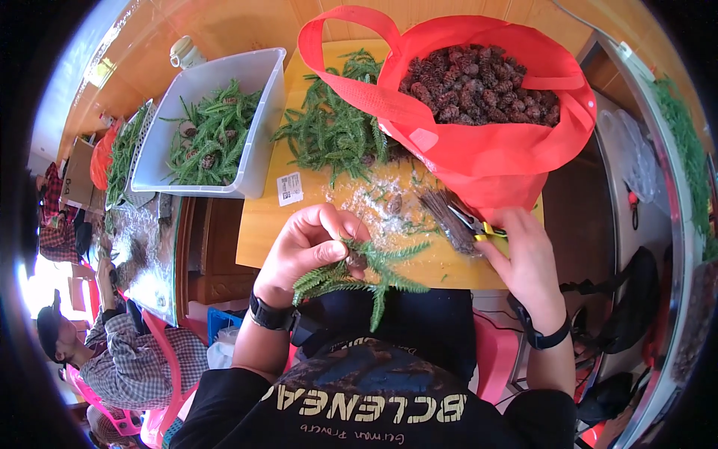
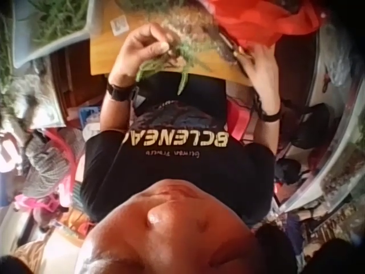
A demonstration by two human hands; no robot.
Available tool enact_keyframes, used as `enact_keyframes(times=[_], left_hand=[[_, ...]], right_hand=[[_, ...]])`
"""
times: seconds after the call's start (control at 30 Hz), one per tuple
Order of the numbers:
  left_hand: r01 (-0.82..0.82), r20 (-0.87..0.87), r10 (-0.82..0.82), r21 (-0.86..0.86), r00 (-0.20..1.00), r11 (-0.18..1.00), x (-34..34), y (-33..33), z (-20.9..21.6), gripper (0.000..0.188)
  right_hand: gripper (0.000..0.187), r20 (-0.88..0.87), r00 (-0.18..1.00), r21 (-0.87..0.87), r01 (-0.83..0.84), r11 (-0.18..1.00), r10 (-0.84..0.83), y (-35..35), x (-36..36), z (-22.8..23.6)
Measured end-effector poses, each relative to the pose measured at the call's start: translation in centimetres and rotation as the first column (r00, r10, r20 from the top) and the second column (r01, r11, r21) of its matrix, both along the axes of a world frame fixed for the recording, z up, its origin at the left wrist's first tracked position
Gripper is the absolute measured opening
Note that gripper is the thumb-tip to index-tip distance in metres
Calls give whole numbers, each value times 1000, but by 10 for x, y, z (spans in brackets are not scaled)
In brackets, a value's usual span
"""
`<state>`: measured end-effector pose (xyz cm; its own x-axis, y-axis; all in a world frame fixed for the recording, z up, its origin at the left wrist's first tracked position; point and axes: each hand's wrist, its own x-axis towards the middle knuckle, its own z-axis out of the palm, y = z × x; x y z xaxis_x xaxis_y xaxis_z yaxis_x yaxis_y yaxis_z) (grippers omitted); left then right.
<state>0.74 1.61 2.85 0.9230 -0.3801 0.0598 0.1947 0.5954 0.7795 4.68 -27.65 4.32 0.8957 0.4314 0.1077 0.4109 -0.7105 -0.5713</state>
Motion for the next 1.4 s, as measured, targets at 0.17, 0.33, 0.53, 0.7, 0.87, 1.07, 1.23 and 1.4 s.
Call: enact_keyframes(times=[0.17, 0.33, 0.53, 0.7, 0.87, 1.07, 1.23, 1.4], left_hand=[[98, -47, -101, -50, 994, 994, 0, -5, -4, 15], [171, -90, -181, -106, 979, 980, -1, -8, -4, 16], [185, -104, -197, -116, 975, 976, -3, -7, -6, 18], [217, -105, -232, -136, 967, 967, -1, -9, -7, 18], [242, -95, -255, -125, 962, 962, -4, -10, -2, 19], [268, -95, -282, -138, 955, 954, -5, -7, -1, 17], [273, -120, -294, -162, 948, 948, -8, -8, 0, 14], [302, -105, -323, -173, 941, 937, -7, -8, -1, 14]], right_hand=[[39, -1, 1000, -284, -14, 959, 15, -34, -7, -51], [37, 7, 1000, -166, -4, 986, 5, -36, 0, -74], [21, 75, 993, -36, 96, 995, -93, -41, -6, -57], [18, -79, 983, 56, 168, 984, -163, -35, -17, -15], [26, -14, 960, 272, -265, 925, 279, -11, -13, 7], [25, 84, 876, 255, -480, 840, 475, 2, -2, 13], [22, 173, 825, 168, -563, 809, 538, 13, 7, 21], [23, 260, 775, 102, -615, 782, 576, 19, 12, 28]])
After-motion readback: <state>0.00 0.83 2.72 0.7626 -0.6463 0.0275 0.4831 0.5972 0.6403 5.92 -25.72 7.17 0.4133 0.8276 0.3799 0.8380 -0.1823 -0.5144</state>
